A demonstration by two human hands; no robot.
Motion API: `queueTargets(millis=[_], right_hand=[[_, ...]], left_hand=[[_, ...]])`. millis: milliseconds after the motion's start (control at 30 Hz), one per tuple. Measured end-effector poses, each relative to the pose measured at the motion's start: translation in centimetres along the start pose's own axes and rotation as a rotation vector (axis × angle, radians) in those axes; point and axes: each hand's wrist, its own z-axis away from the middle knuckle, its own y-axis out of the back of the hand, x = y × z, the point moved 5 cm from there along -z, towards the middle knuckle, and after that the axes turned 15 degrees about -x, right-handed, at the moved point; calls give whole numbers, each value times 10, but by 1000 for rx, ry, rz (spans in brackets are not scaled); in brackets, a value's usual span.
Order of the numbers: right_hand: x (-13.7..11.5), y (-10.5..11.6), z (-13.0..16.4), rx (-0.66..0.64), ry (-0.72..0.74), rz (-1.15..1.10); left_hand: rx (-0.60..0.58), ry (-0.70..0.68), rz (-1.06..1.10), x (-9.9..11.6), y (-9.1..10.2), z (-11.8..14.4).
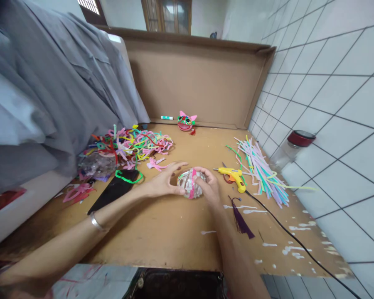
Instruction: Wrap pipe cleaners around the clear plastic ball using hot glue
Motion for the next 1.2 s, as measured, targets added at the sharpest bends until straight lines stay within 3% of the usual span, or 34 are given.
queueTargets(millis=[133,467,533,667,733,833,933,1067,1200], right_hand=[[-2,-2,1,-14,2,-27],[-6,-2,2,51,-24,-145],[-4,1,2,64,-33,-136],[-4,6,2,110,-23,-86],[-4,7,2,123,-12,-68],[-5,8,3,144,-6,-42],[-7,8,4,153,2,-21],[-6,9,2,159,12,-28],[-13,18,4,252,71,102]], left_hand=[[-3,-68,103,0,-21,-1],[68,-62,135,-6,-24,-4],[235,-30,212,-13,-13,-2],[777,105,651,-49,28,4],[894,197,785,-66,48,0],[874,237,825,-77,77,-12],[829,246,840,-81,94,-23],[796,217,808,-78,98,-27],[810,184,741,-69,92,-15]])
